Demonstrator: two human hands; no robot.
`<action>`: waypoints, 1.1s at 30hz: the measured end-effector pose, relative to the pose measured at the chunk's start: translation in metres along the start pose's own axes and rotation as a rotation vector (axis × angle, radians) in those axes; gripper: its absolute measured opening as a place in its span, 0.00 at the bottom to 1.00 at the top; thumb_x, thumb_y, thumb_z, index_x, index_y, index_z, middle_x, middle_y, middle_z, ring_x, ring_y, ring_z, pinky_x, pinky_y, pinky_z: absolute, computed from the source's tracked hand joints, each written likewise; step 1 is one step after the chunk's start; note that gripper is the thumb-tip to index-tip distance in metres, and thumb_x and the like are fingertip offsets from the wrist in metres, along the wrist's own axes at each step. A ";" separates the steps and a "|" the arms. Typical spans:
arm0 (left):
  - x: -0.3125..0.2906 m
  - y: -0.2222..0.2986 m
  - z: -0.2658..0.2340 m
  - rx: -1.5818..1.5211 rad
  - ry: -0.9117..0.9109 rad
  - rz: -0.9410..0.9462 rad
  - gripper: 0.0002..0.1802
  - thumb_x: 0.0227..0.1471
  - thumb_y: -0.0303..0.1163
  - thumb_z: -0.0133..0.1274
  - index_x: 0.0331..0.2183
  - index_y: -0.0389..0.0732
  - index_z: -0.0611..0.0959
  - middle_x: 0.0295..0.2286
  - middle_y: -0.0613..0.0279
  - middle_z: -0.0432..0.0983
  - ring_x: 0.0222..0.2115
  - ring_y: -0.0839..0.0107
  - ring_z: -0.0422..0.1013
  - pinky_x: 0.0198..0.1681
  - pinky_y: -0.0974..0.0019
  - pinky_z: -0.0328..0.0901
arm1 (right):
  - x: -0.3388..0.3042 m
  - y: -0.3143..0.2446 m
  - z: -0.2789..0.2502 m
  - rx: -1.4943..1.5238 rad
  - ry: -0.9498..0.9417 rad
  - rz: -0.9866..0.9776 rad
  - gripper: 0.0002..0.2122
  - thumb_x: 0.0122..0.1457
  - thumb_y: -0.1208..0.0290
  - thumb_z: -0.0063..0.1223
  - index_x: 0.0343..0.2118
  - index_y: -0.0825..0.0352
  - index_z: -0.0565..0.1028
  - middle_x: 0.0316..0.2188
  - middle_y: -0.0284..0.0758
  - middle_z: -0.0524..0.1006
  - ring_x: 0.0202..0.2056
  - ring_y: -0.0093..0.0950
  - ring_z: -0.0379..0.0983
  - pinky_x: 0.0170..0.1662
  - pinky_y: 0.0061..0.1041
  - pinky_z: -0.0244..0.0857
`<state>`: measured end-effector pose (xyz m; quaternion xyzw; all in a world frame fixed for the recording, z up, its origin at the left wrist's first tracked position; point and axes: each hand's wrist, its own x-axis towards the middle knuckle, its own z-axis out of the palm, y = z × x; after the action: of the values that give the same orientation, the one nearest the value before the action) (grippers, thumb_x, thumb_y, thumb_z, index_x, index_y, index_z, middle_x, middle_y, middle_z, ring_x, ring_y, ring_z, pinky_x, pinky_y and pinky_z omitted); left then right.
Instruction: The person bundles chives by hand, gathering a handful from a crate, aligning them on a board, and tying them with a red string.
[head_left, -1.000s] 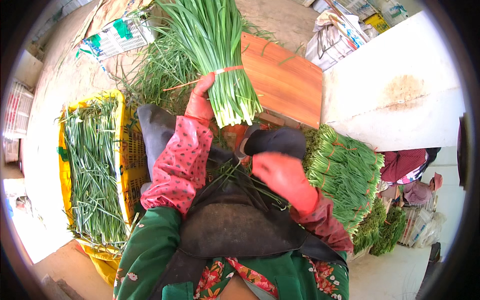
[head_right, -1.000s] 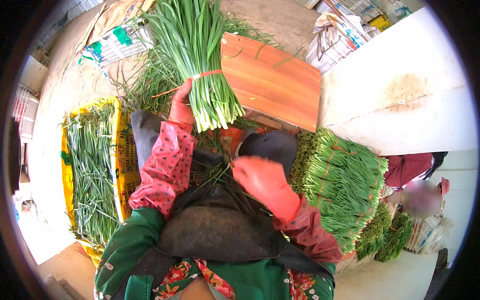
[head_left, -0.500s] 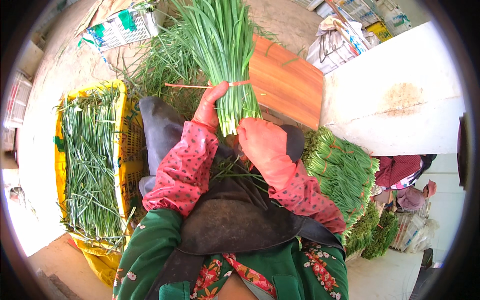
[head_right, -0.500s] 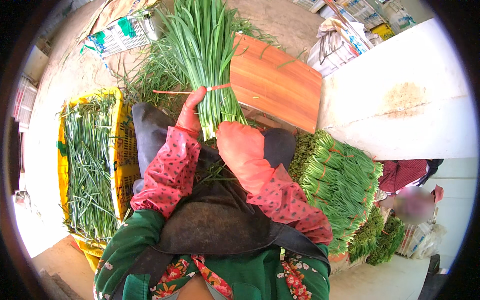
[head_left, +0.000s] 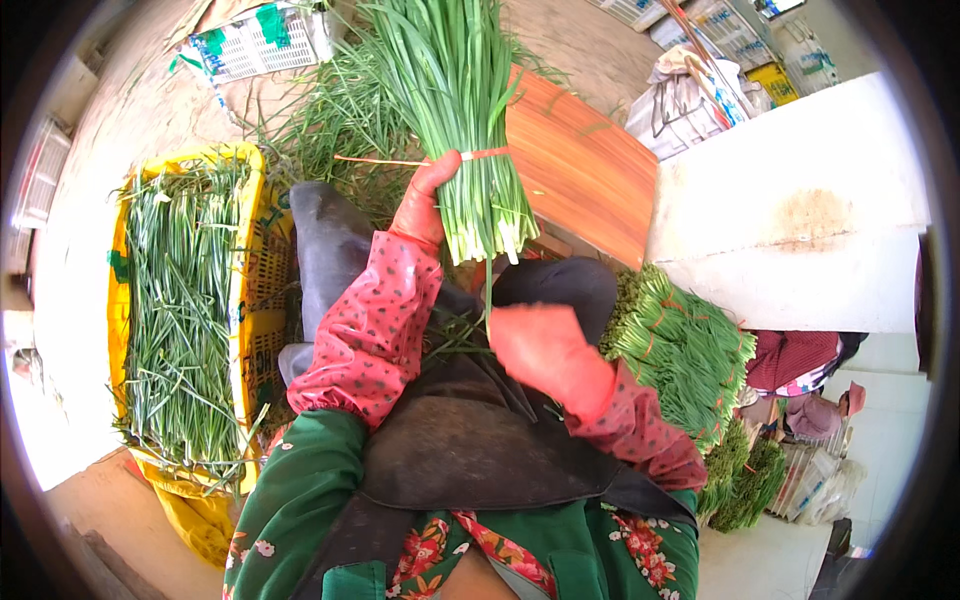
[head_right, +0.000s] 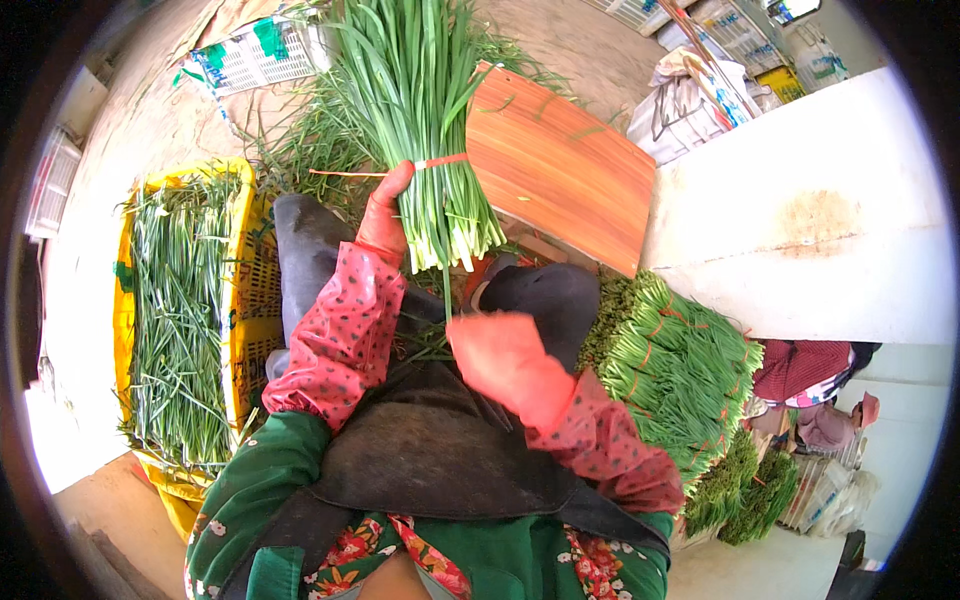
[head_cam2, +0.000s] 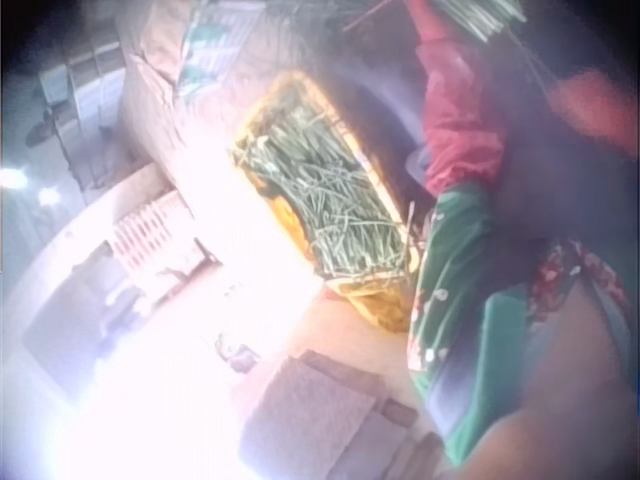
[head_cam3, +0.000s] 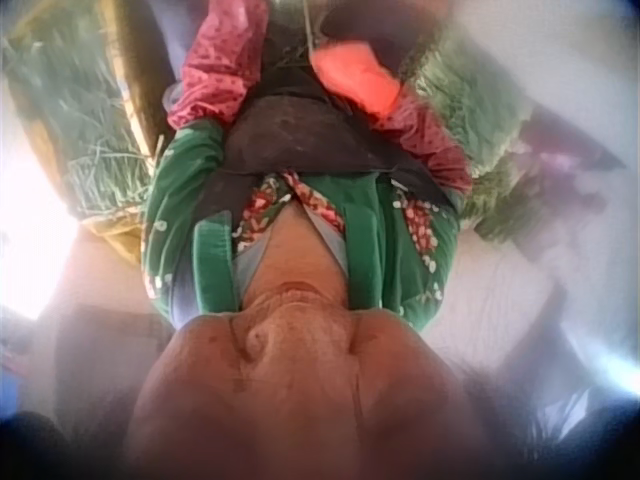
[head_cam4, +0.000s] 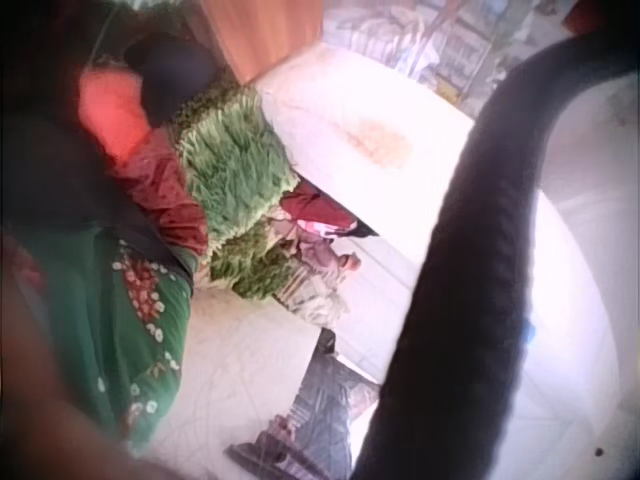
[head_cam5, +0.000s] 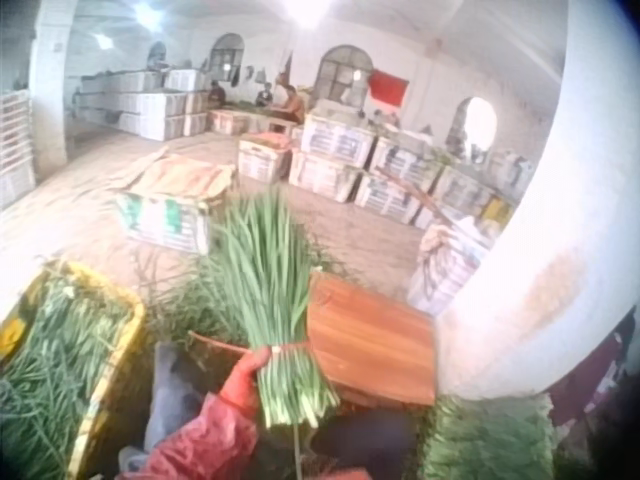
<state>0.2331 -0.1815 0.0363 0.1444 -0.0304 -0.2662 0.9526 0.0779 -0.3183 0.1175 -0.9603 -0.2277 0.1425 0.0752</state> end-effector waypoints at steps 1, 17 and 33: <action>0.001 0.004 0.002 -0.009 -0.009 0.001 0.30 0.49 0.40 0.56 0.50 0.33 0.71 0.40 0.52 0.76 0.37 0.63 0.75 0.42 0.58 0.72 | -0.013 0.001 0.019 0.103 -0.177 0.013 0.04 0.48 0.74 0.47 0.22 0.66 0.73 0.21 0.44 0.74 0.26 0.46 0.73 0.28 0.42 0.66; -0.001 0.005 -0.005 0.133 0.020 0.002 0.29 0.47 0.35 0.57 0.51 0.36 0.70 0.40 0.52 0.76 0.34 0.64 0.76 0.39 0.64 0.72 | 0.071 0.022 -0.028 -0.139 0.609 0.214 0.10 0.50 0.68 0.56 0.38 0.58 0.76 0.21 0.38 0.72 0.25 0.40 0.72 0.27 0.40 0.64; 0.006 0.001 -0.013 0.211 0.002 0.061 0.33 0.51 0.47 0.53 0.49 0.28 0.74 0.38 0.54 0.78 0.35 0.67 0.76 0.44 0.62 0.69 | -0.006 0.016 -0.023 0.455 0.224 0.082 0.07 0.54 0.67 0.54 0.31 0.64 0.78 0.24 0.36 0.77 0.26 0.34 0.75 0.32 0.28 0.68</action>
<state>0.2408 -0.1803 0.0242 0.2432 -0.0619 -0.2324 0.9397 0.0861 -0.3371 0.1376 -0.9369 -0.1408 0.0855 0.3084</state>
